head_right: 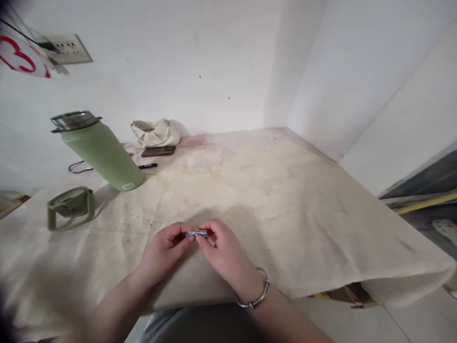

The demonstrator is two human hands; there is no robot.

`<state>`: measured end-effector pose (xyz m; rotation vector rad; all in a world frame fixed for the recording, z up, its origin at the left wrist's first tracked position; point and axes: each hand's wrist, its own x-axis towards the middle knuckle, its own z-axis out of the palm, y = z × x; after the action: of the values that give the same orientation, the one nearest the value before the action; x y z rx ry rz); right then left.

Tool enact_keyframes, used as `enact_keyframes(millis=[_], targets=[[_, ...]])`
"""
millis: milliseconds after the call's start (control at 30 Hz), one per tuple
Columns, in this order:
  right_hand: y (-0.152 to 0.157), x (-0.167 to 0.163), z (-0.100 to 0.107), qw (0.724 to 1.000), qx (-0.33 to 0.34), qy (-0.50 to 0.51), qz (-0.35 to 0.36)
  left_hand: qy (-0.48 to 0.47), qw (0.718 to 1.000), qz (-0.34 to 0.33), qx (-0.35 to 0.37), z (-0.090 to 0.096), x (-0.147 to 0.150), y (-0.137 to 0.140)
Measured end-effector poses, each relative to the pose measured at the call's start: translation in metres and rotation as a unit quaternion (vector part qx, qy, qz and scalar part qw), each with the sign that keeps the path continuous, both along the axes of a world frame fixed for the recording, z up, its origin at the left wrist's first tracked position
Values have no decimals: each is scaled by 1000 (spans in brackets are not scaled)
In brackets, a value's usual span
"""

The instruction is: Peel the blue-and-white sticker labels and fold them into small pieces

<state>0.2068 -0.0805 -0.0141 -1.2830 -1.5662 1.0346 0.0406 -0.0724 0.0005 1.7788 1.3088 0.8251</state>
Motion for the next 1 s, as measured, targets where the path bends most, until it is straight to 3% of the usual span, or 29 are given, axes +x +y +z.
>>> enact_keyframes(millis=[467, 833, 1000], targets=[[1, 1, 0, 1000, 9, -2, 19, 52, 998, 12, 17, -3, -3, 1], [2, -3, -7, 1000, 3, -8, 9, -9, 998, 36, -47, 6, -6, 2], [1, -3, -5, 1000, 14, -20, 10, 15, 999, 17, -40, 4, -6, 1]])
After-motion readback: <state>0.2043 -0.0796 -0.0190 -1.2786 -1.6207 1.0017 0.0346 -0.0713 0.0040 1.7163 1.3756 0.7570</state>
